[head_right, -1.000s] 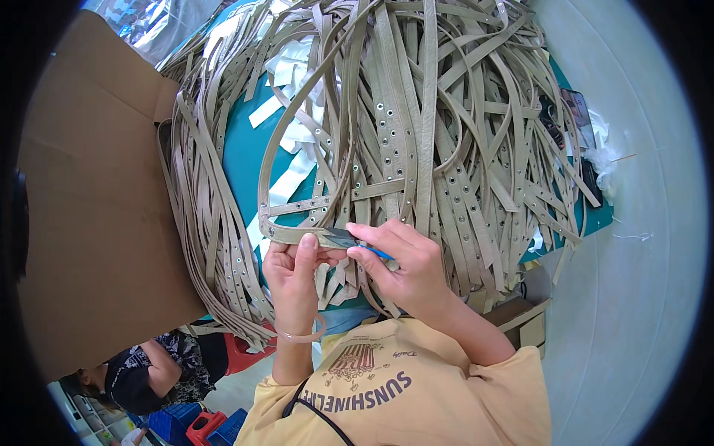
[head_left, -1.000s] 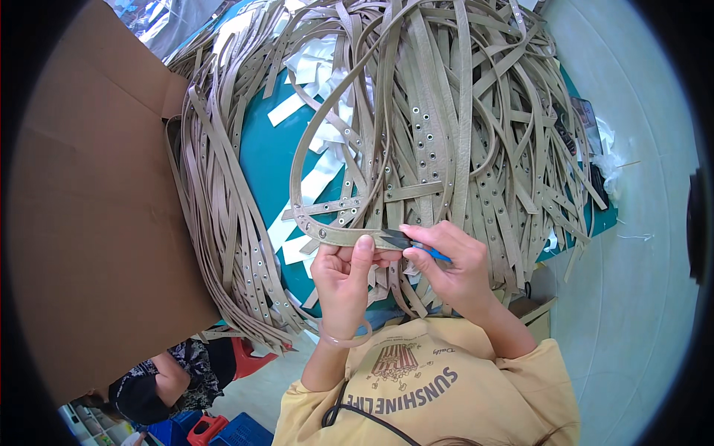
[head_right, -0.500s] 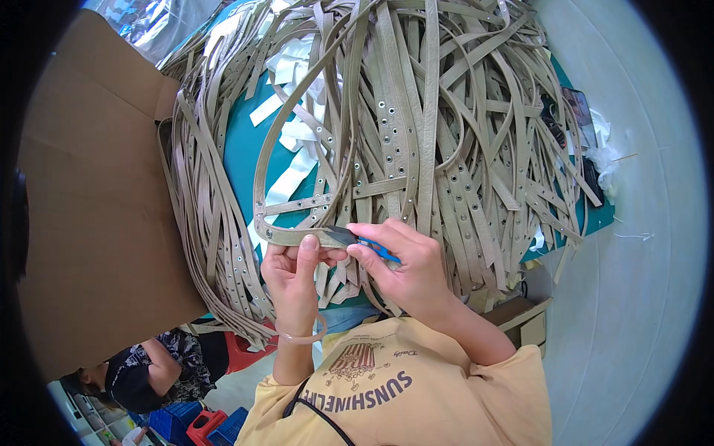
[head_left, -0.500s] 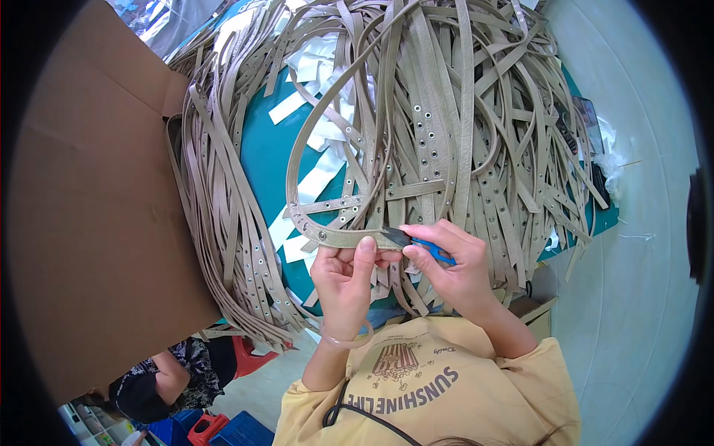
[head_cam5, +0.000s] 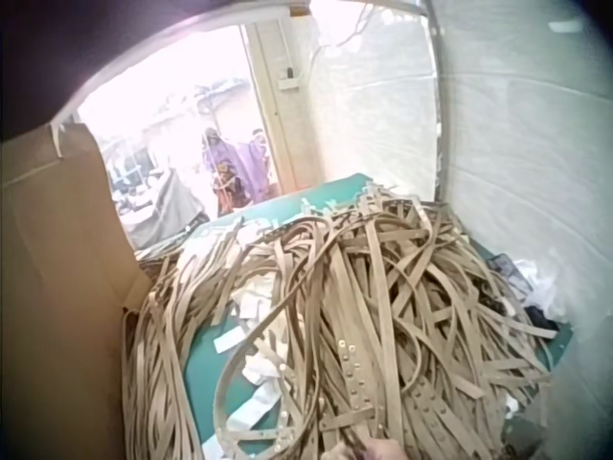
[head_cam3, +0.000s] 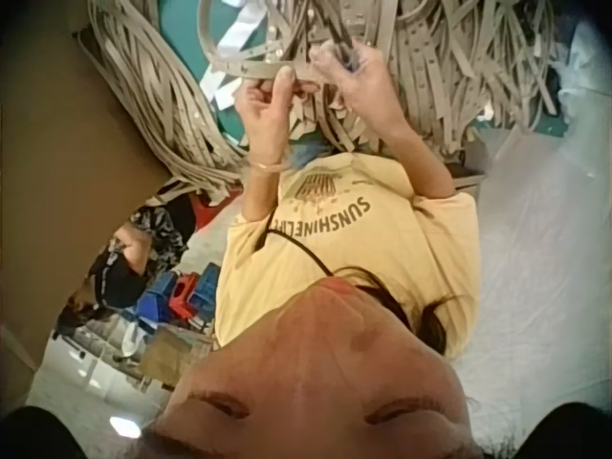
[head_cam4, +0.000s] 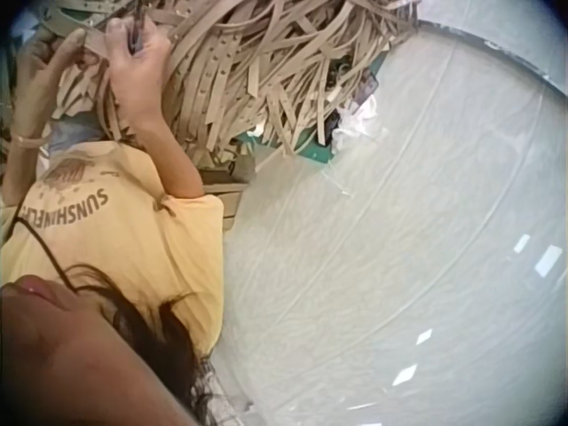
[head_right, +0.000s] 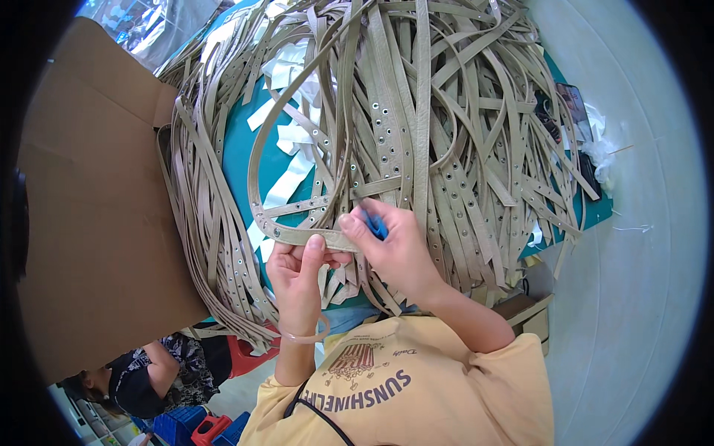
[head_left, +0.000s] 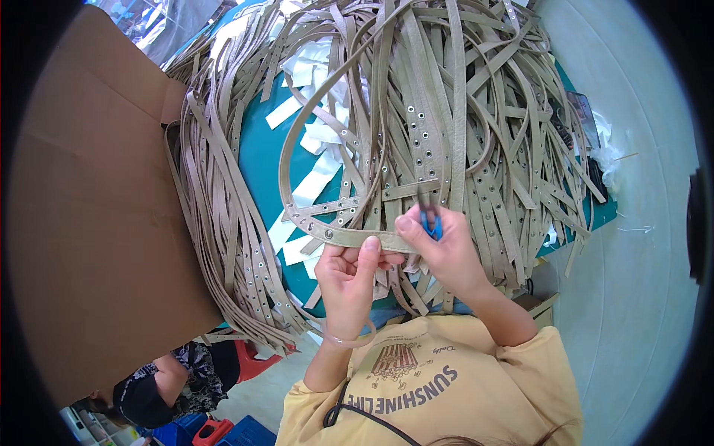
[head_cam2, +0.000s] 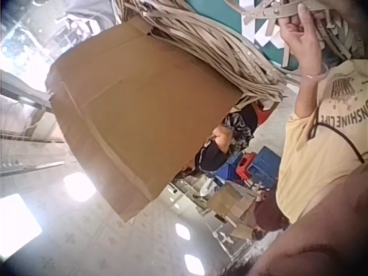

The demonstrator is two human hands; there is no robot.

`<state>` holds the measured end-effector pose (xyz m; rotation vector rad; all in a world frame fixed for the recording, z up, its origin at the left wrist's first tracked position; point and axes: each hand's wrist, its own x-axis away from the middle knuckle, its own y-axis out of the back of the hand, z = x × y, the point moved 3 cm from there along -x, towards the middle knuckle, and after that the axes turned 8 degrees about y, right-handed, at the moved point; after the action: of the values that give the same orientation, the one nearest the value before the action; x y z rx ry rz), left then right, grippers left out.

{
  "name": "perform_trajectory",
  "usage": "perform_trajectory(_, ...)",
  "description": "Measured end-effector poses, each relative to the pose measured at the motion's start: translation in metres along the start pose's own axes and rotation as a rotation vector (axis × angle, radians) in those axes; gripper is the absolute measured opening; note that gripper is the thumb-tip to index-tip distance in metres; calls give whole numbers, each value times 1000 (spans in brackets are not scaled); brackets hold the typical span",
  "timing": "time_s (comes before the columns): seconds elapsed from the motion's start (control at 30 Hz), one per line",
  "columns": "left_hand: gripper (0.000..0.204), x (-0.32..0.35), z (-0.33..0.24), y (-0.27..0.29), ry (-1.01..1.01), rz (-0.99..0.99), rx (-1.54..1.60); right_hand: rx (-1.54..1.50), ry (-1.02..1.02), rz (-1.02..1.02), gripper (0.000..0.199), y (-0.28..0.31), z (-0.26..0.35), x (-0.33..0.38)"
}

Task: The person picks up straps one at a time from a pile on a table and trims loose threads from them using thread snips.

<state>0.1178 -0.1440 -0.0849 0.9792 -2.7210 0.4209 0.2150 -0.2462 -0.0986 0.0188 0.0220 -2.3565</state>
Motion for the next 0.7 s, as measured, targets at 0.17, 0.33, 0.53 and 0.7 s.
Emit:
perform_trajectory(0.17,16,-4,4,1,2,13,-7,-222,-95,-32,19,0,-3,-2)
perform_trajectory(0.33,16,-4,8,-3,42,68,31,-174,-92,-124,27,2,-4,-4)
perform_trajectory(0.53,17,-10,12,6,77,11,14,-344,-127,-85,29,8,-4,-6)
perform_trajectory(0.7,26,-12,13,8,188,4,140,-612,-220,-12,31,4,-10,0)
